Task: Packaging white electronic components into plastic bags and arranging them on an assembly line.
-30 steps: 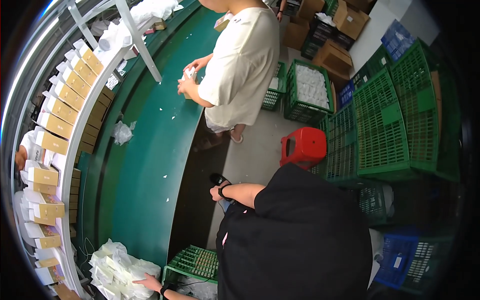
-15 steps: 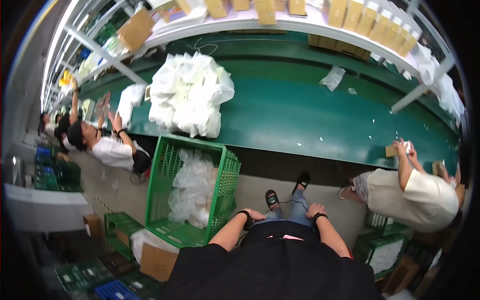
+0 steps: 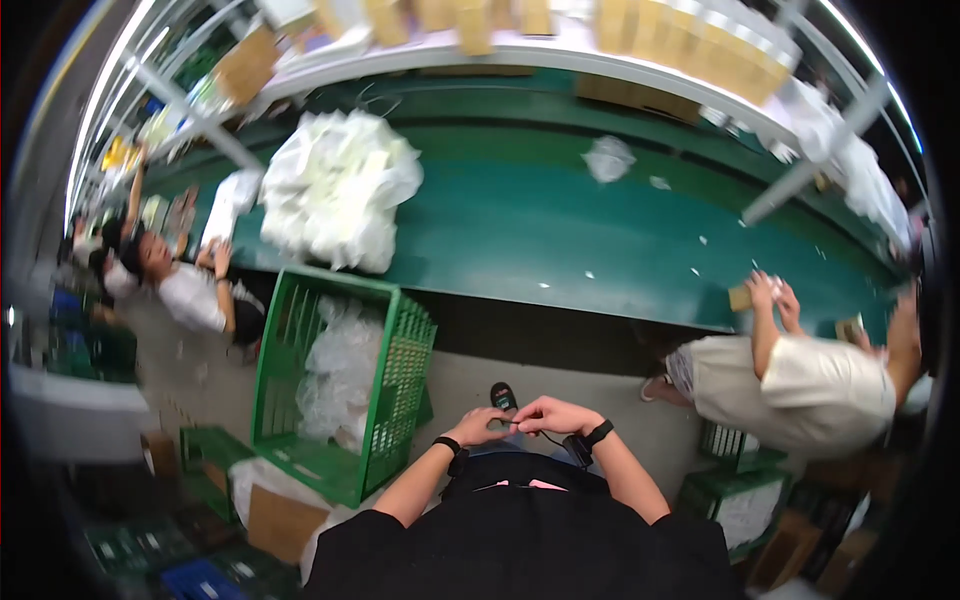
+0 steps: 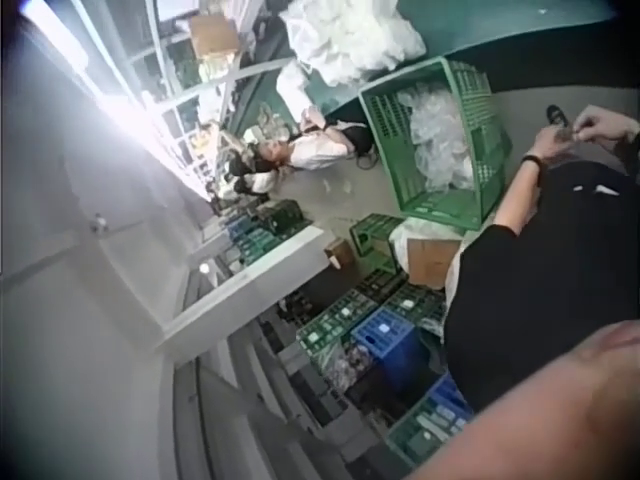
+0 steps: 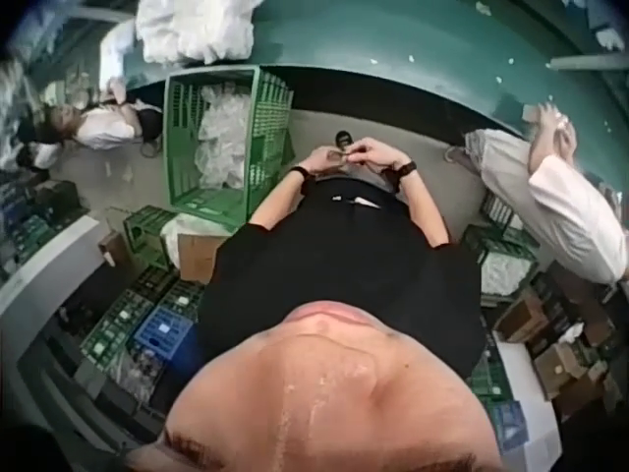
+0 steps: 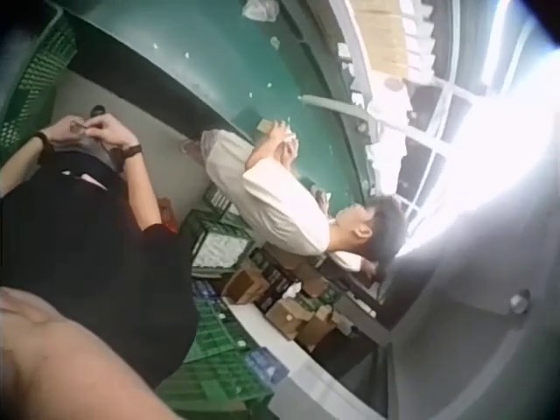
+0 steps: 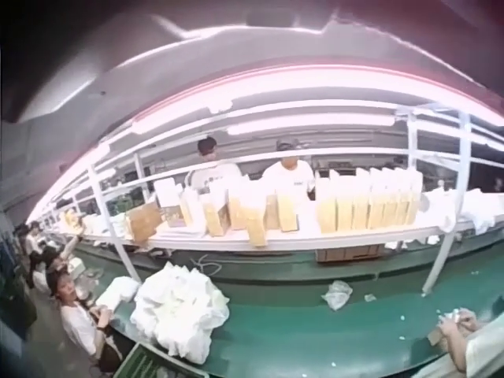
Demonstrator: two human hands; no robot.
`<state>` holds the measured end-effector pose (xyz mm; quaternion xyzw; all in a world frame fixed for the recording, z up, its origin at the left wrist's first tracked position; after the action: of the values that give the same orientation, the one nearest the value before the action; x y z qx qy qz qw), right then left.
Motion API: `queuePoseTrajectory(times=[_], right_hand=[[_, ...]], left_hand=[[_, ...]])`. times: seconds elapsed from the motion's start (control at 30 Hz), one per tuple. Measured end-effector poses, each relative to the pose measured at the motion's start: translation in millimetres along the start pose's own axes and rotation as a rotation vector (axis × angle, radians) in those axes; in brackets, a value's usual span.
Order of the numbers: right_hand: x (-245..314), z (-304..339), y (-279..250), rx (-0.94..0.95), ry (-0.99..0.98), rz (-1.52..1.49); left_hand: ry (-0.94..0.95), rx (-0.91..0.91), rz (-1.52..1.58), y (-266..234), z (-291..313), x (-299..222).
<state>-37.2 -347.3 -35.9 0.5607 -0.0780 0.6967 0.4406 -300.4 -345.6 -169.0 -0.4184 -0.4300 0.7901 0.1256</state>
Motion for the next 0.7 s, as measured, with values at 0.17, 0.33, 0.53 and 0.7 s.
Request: queuePoseTrajectory(times=[0.17,0.33,0.53,0.7], right_hand=[[5,106,-24,-0.301,-0.412,-0.270],[-148,231,-49,-0.917,-0.318,-0.188],[-341,367,22,-1.249,0.061,-0.377],[-447,397,94,-1.296,0.022,-0.660]], left_hand=[[-0.353,0.257,0.237,5,-16,8],[-0.348,0.428,0.292,18,-6,13],[-0.515,0.779,0.514,28,-86,-99],[-0.549,0.879,0.471,63,-176,-195]])
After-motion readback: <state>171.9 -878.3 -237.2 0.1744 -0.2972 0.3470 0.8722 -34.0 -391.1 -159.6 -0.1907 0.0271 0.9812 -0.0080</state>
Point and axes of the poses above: each hand's wrist, its own z-axis away from the middle knuckle, its own y-axis out of the palm, x = y × z, the point moved 1 cm from there along -z, towards the middle knuckle, and after that the axes turned 4 degrees about -z, right-handed, at the moved point
